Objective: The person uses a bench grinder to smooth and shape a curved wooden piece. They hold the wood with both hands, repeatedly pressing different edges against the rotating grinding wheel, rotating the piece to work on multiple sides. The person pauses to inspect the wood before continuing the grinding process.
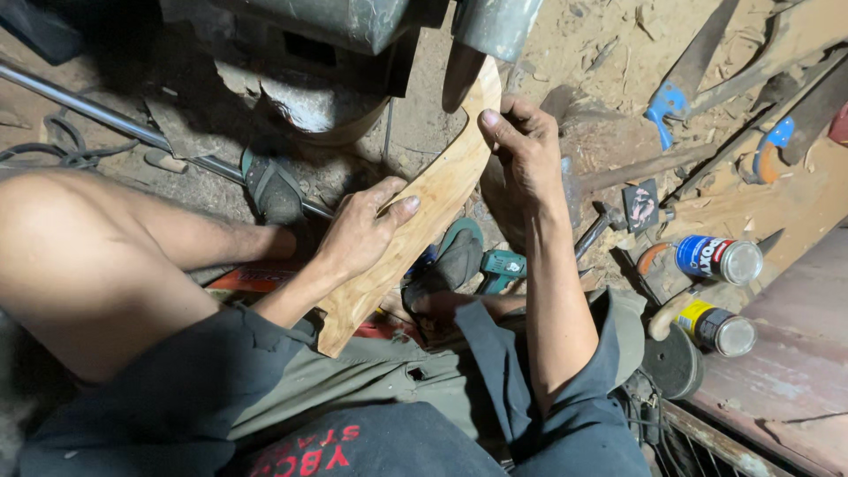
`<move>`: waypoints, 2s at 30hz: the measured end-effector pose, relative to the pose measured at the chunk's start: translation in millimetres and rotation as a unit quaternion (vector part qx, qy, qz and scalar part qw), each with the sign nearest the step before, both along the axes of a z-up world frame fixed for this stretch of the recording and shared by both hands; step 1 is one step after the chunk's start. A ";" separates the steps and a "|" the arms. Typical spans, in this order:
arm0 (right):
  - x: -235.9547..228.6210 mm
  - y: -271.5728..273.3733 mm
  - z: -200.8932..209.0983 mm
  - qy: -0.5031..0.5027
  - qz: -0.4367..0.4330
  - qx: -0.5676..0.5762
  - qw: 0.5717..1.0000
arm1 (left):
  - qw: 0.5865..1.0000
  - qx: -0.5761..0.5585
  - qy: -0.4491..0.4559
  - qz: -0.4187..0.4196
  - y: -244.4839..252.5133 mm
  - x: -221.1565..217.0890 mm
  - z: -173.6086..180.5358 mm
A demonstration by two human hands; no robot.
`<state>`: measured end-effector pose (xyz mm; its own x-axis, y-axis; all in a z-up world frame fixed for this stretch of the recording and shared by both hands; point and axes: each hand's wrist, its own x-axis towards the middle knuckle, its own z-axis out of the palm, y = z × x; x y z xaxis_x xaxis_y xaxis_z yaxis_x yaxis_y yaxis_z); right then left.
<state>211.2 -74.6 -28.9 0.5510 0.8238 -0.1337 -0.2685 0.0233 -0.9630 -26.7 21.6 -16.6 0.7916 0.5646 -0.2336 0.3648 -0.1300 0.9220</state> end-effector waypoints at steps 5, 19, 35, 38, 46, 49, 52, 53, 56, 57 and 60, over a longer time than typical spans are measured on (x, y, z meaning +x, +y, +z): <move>-9.6 1.7 5.6 0.065 -0.032 0.016 0.997 | 0.999 -0.033 -0.015 -0.010 0.4 -0.9 -7.6; -28.1 7.5 33.4 0.154 -0.062 0.037 0.985 | 0.997 -0.074 -0.009 -0.026 4.4 -0.7 -14.4; -14.0 -36.8 33.1 0.056 -0.015 0.001 0.998 | 0.995 0.062 -0.060 -0.042 -11.3 -8.2 -5.0; -12.6 -48.1 40.1 0.028 0.005 -0.027 0.999 | 0.991 0.112 -0.058 -0.037 -16.3 -11.1 4.7; -6.3 -75.5 33.8 -0.052 0.018 -0.017 0.998 | 0.950 0.284 -0.115 -0.059 -24.7 -15.6 30.2; -3.2 -78.0 21.5 -0.079 0.019 -0.017 0.997 | 0.939 0.319 -0.114 -0.063 -23.2 -17.0 30.5; -2.2 -81.0 16.0 -0.111 0.018 -0.038 0.993 | 0.930 0.344 -0.105 -0.072 -23.1 -19.2 25.4; -2.0 -80.8 15.8 -0.115 0.021 -0.043 0.992 | 0.928 0.351 -0.105 -0.071 -23.5 -20.0 23.4; -5.6 -78.5 18.4 -0.098 0.011 -0.042 0.994 | 0.941 0.320 -0.077 -0.073 -22.0 -16.5 16.5; -7.4 -76.2 19.3 -0.087 0.007 -0.038 0.995 | 0.949 0.302 -0.062 -0.071 -20.5 -13.3 13.1; -19.4 -71.4 18.8 0.065 -0.002 0.014 0.998 | 0.986 0.126 -0.041 -0.103 -12.4 1.5 -3.6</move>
